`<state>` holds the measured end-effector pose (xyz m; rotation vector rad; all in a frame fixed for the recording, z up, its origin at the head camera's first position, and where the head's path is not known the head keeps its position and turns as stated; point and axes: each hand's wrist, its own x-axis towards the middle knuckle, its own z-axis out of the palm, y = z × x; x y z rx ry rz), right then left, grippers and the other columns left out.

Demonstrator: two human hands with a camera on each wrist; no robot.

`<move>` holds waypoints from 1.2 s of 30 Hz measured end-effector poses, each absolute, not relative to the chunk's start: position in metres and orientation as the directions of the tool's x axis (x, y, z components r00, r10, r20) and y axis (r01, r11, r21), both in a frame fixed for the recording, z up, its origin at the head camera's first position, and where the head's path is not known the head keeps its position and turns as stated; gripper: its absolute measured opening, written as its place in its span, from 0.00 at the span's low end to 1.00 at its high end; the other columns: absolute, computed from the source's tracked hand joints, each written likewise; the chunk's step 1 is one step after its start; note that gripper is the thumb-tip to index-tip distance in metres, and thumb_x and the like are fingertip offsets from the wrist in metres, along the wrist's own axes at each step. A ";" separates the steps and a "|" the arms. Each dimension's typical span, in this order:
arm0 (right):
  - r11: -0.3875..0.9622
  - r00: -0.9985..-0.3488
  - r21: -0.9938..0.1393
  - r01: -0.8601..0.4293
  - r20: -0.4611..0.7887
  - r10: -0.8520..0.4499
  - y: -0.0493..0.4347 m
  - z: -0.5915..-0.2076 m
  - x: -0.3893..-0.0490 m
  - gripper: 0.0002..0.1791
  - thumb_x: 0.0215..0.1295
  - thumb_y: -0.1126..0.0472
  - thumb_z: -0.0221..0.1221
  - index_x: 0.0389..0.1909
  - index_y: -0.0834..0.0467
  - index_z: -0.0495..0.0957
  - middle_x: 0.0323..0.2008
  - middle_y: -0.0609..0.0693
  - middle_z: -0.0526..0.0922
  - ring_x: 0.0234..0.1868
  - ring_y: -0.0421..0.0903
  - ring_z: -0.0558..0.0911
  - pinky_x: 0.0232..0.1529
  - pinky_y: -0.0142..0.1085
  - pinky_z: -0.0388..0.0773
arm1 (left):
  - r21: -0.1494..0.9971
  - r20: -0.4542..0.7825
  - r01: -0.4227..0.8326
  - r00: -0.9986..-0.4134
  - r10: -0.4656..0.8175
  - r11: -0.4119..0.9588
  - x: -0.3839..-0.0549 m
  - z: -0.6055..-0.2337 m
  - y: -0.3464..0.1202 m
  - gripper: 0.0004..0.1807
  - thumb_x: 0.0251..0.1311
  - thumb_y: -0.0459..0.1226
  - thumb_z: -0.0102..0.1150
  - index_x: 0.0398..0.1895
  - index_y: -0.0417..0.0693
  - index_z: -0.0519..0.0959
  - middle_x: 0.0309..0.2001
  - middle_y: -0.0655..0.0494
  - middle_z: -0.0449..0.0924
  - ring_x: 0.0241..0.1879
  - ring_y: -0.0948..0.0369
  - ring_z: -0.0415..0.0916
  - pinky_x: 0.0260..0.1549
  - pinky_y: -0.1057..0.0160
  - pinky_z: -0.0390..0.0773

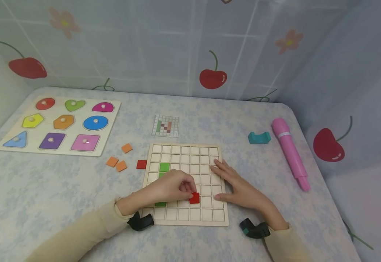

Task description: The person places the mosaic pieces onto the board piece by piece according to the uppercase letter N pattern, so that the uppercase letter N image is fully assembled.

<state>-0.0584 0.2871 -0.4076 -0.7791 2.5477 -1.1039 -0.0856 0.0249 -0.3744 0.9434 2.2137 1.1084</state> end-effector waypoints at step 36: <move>0.556 -0.817 -0.742 -0.374 -0.020 -0.577 0.287 -0.406 -0.059 0.45 0.56 0.56 0.66 0.71 0.57 0.53 0.72 0.56 0.44 0.71 0.57 0.38 0.57 0.66 0.44 | 0.877 -0.067 0.173 -0.880 0.470 0.449 -0.141 -0.365 -0.126 0.15 0.56 0.33 0.64 0.46 0.38 0.79 0.36 0.52 0.78 0.38 0.55 0.74 0.36 0.60 0.77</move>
